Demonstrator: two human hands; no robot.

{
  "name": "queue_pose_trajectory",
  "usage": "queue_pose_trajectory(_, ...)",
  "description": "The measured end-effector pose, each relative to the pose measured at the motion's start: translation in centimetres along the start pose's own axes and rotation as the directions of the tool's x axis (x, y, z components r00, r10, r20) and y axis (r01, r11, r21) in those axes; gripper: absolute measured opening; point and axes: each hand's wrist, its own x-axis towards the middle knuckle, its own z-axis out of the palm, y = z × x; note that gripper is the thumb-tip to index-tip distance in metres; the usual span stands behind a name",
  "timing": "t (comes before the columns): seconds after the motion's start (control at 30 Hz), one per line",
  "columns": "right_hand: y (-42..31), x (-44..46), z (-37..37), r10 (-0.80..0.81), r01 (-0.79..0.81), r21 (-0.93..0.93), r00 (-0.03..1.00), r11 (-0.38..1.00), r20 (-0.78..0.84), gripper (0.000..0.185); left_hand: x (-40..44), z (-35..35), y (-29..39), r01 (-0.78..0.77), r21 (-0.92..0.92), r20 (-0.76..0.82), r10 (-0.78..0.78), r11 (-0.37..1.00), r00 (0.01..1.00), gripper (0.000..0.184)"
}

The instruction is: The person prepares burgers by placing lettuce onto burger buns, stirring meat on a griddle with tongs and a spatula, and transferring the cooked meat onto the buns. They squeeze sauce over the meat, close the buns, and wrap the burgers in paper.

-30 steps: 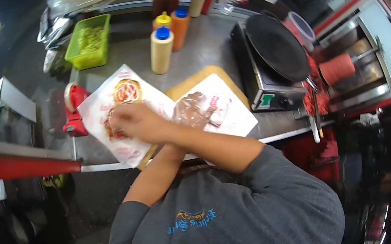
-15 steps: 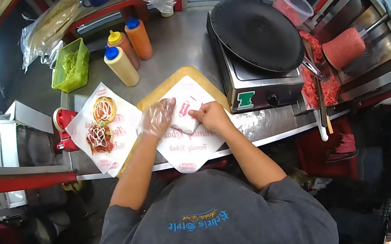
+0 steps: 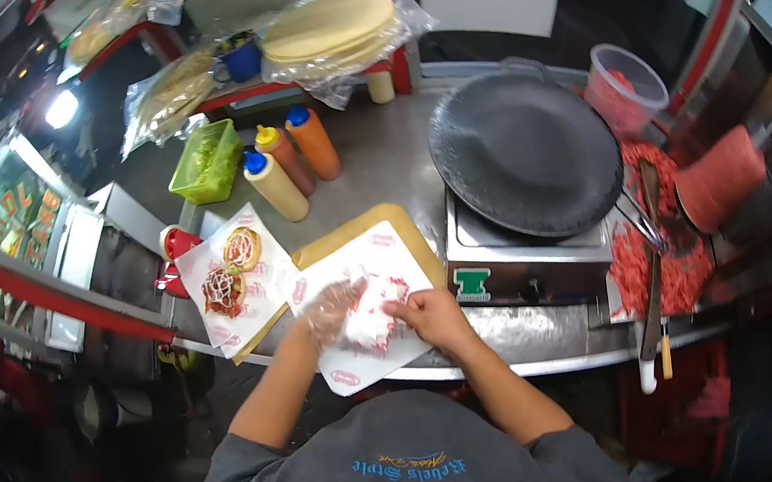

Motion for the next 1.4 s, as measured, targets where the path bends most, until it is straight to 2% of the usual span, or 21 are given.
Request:
queue_pose_trajectory(0.07, -0.5, -1.3, -0.2, 0.031, -0.078, 0.314, 0.988, 0.946, 0.153, 0.044, -1.1, 2.7, -1.8, 0.129, -0.537, 0.192, -0.027, 0.834, 0.981, 0.057)
queue_pose_trajectory(0.13, -1.2, -2.4, 0.8, -0.132, 0.052, 0.574, 0.986, 0.817, 0.099, 0.036, -1.5, 3.9, -3.2, 0.191, -0.736, 0.392, 0.179, 0.649, 0.902, 0.06)
queue_pose_trajectory(0.17, 1.4, -1.8, 1.2, -0.11, -0.021, 0.618, 0.979, 0.786, 0.173, 0.03, -1.5, 4.0, -3.2, 0.124, -0.72, 0.276, 0.119, 0.683, 0.954, 0.059)
queue_pose_trajectory(0.23, 0.0, -1.8, 2.0, -0.107, 0.05, 0.622, 0.993, 0.781, 0.055, 0.031, -2.6, 4.6, -1.7, 0.026, -0.669, 0.026, -0.012, 0.743, 1.0, 0.057)
queue_pose_trajectory(0.27, -0.5, -1.9, 2.6, -0.099, 0.081, 0.623, 0.995, 0.778, -0.006, 0.033, -2.9, 4.4, -0.3, 0.019, -0.372, -0.144, -0.078, 0.928, 0.986, 0.057)
queue_pose_trajectory(0.3, 0.3, -1.0, 2.8, -0.229, 0.233, 0.408, 0.972, 0.883, -0.059, 0.041, -3.3, 4.3, 1.5, 0.026, 0.18, -0.275, 0.025, 0.983, 0.961, 0.056)
queue_pose_trajectory(0.33, 0.5, -0.2, 3.2, -0.175, 0.176, 0.345, 0.984, 0.922, -0.034, 0.044, -3.6, 3.6, 2.9, 0.102, 0.674, -0.325, 0.169, 0.731, 0.931, 0.055)
queue_pose_trajectory(0.4, 1.1, 1.6, 4.4, -0.107, 0.118, 0.478, 0.993, 0.87, -0.05, 0.048, -1.4, -1.3, 1.3, -0.05, 0.674, -0.164, 0.215, 0.737, 0.963, 0.062)
queue_pose_trajectory(0.43, 0.8, 2.2, 4.4, -0.125, 0.158, 0.333, 0.985, 0.93, -0.118, 0.048, -0.2, -5.2, -0.4, -0.277, 0.753, -0.039, 0.461, 0.597, 0.886, 0.046)
queue_pose_trajectory(0.47, 2.4, 3.7, 4.7, -0.183, 0.217, 0.157, 0.961, 0.963, -0.205, 0.05, 1.5, -9.3, -2.1, -0.373, 0.145, -0.089, 0.387, 0.916, 0.918, 0.045)
queue_pose_trajectory(0.53, 0.3, 4.5, 4.2, -0.187, 0.174, -0.072, 0.947, 0.982, -0.26, 0.058, 0.5, -15.4, 1.0, -0.566, -0.23, -0.066, 0.567, 0.792, 0.821, 0.047)
queue_pose_trajectory(0.6, -0.5, 5.4, 4.1, -0.171, 0.11, -0.196, 0.928, 0.975, -0.33, 0.06, -0.7, -21.2, 4.7, -0.618, -0.031, -0.13, 0.61, 0.786, 0.782, 0.049)
queue_pose_trajectory(0.67, -0.7, 6.0, 4.3, -0.551, 0.168, -0.658, 0.715, 0.734, -0.431, 0.052, -1.5, -24.9, 8.1, -0.245, 0.592, -0.32, 0.503, 0.768, 0.803, 0.052)
queue_pose_trajectory(0.77, -5.7, 4.5, 7.5, -0.612, 0.017, -0.795, 0.648, 0.606, -0.453, 0.037, 1.1, -30.8, 9.8, -0.196, 0.918, 0.003, 0.489, 0.346, 0.872, 0.052)
queue_pose_trajectory(0.83, -5.1, 5.9, 10.8, -0.605, 0.26, -0.701, 0.738, 0.664, -0.299, 0.036, 4.8, -33.2, 7.8, -0.277, 0.957, 0.215, 0.435, 0.084, 0.874, 0.058)
queue_pose_trajectory(0.87, -4.7, 6.4, 12.4, -0.603, 0.366, -0.625, 0.769, 0.689, -0.214, 0.035, 6.0, -33.7, 7.5, -0.224, 0.969, 0.179, 0.329, 0.103, 0.927, 0.059)
queue_pose_trajectory(0.93, -5.8, 6.5, 17.1, -0.554, 0.28, -0.749, 0.821, 0.601, -0.137, 0.032, 6.5, -32.1, 9.2, -0.109, 0.987, 0.097, 0.109, 0.115, 0.989, 0.061)
queue_pose_trajectory(1.07, -3.7, 7.9, 20.7, -0.501, 0.111, -0.852, 0.844, 0.512, -0.191, 0.035, 4.4, -31.1, 10.5, -0.213, 0.974, 0.2, 0.139, 0.083, 0.97, 0.062)
queue_pose_trajectory(1.2, -3.3, 8.1, 20.7, -0.468, 0.111, -0.831, 0.863, 0.546, -0.192, 0.038, 2.5, -32.2, 9.0, -0.371, 0.883, 0.261, 0.357, 0.287, 0.897, 0.054)
queue_pose_trajectory(1.33, -3.4, 8.1, 21.1, -0.478, 0.109, -0.85, 0.86, 0.516, -0.18, 0.041, -2.7, -32.1, 7.9, -0.373, 0.82, 0.153, 0.463, 0.434, 0.873, 0.036)
queue_pose_trajectory(1.4, -3.0, 8.3, 21.2, -0.515, 0.132, -0.86, 0.841, 0.493, -0.166, 0.041, -8.7, -29.2, 8.2, -0.204, 0.857, -0.043, 0.461, 0.473, 0.887, 0.03)
